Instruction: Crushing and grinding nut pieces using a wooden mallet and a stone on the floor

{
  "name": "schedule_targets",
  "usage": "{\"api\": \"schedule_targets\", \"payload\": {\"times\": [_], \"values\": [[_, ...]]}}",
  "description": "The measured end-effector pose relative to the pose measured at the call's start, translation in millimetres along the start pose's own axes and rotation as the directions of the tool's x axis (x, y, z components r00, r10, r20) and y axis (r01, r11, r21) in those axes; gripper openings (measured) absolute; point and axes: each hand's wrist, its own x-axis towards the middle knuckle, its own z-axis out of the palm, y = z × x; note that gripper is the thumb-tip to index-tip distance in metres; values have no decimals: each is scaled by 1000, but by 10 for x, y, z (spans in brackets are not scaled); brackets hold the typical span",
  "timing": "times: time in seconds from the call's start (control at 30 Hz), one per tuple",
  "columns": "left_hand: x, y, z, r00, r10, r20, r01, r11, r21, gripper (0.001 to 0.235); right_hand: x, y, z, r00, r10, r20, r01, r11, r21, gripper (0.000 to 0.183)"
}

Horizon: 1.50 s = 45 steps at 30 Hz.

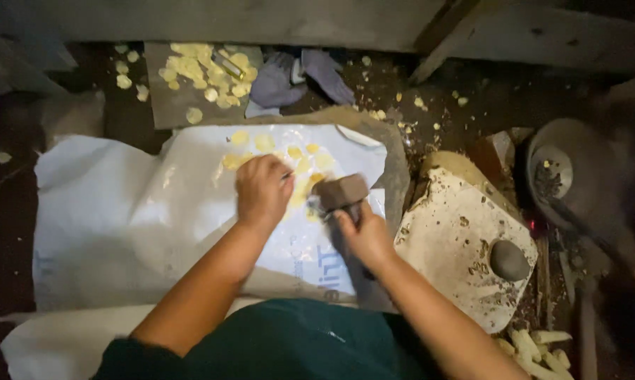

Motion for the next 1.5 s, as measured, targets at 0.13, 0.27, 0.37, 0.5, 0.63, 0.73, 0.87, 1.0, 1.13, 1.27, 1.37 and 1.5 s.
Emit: {"api": "schedule_targets", "payload": {"times": [0.13,0.27,0.37,0.5,0.63,0.73,0.87,1.0,1.13,1.27,1.37,1.5], "values": [[212,278,517,982,62,179,-24,978,-208,11,239,222,-301,975,28,-218,-12,997,75,50],[326,444,906,974,18,226,30,978,-207,14,242,44,-662,851,-50,-522,173,967,189,41],[381,448,939,969,-7,247,54,981,-185,17,344,135,-712,741,-115,-662,255,960,118,42],[389,381,785,965,-20,262,62,986,-153,27,732,367,-123,806,-77,-587,102,995,10,48],[296,6,350,982,-107,156,120,990,-74,26,812,245,-167,967,-52,-249,29,995,-92,61],[73,-73,78,979,-62,192,73,996,-53,39,729,168,-350,987,16,-159,-26,998,-62,64],[30,-83,109,950,-53,307,62,998,-18,45,634,-93,-703,966,-23,-257,26,1000,9,55],[92,-84,71,928,-74,364,88,996,-23,44,434,-210,-733,917,-107,-384,123,992,18,48],[69,-131,86,940,-101,327,156,977,-147,41,659,113,-188,950,-31,-311,1,995,-97,55],[-94,-359,233,996,-40,84,43,999,-33,20,731,72,-236,985,-26,-169,8,994,-107,52],[-41,-311,125,995,-85,43,90,987,-133,13,867,49,-528,992,-16,-121,7,997,-80,55],[-47,-276,33,983,-173,64,184,949,-256,14,516,-206,-603,987,10,-161,-19,998,-52,57]]}}
